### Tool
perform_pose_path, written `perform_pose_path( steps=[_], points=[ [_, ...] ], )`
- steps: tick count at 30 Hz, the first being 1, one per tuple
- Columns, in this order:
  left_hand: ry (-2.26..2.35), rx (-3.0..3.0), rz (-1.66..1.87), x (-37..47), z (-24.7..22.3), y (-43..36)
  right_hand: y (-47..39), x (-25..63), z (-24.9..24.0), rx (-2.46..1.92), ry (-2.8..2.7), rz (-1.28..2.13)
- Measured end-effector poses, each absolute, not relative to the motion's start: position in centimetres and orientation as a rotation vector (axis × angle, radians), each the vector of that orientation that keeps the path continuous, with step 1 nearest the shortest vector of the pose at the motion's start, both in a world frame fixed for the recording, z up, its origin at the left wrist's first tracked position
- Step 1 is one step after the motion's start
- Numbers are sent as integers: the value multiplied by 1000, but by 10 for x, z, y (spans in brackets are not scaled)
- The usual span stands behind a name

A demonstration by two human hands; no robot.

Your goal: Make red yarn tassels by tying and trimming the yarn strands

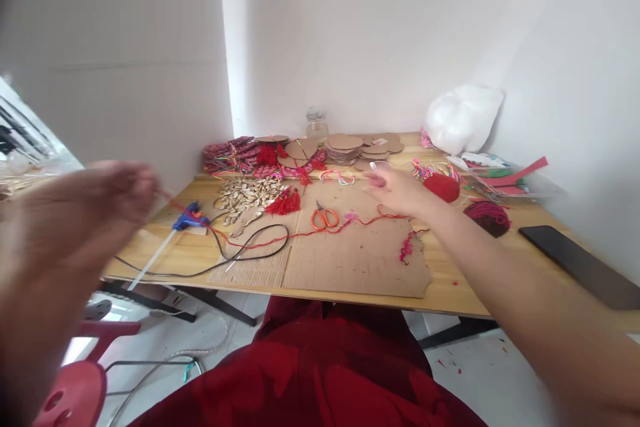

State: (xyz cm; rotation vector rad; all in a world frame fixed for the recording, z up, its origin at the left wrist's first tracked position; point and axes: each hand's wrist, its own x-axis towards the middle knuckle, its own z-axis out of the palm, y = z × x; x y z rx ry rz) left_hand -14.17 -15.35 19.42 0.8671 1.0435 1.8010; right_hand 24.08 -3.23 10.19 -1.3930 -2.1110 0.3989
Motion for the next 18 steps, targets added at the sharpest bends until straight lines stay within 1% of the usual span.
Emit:
perform_pose_path(
  steps=[2, 3, 5, 6, 9, 11, 13, 16, 18],
  points=[
    [937, 933, 1588, -106, 180, -152, -63, 184, 125, -944, -1856, 1046],
    [867, 978, 1432, -87, 174, -148, -79, 160, 134, -719, -1737, 1297],
    [757, 1023, 1282, -55, 167, -139, -104, 126, 144, -455, -1597, 1604],
    [721, 1023, 1254, -45, 164, -134, -112, 117, 145, -400, -1570, 1667],
    [675, 1024, 1260, -37, 158, -127, -119, 118, 138, -500, -1529, 1667],
    [678, 1026, 1296, -42, 151, -126, -116, 130, 132, -622, -1565, 1591],
    [691, 1029, 1305, -48, 143, -126, -111, 141, 126, -734, -1681, 1387],
    [705, 980, 1287, -49, 136, -127, -107, 154, 118, -819, -1900, 979],
    [685, 908, 1308, -49, 140, -128, -101, 164, 111, -824, -1982, 858]
  ],
)
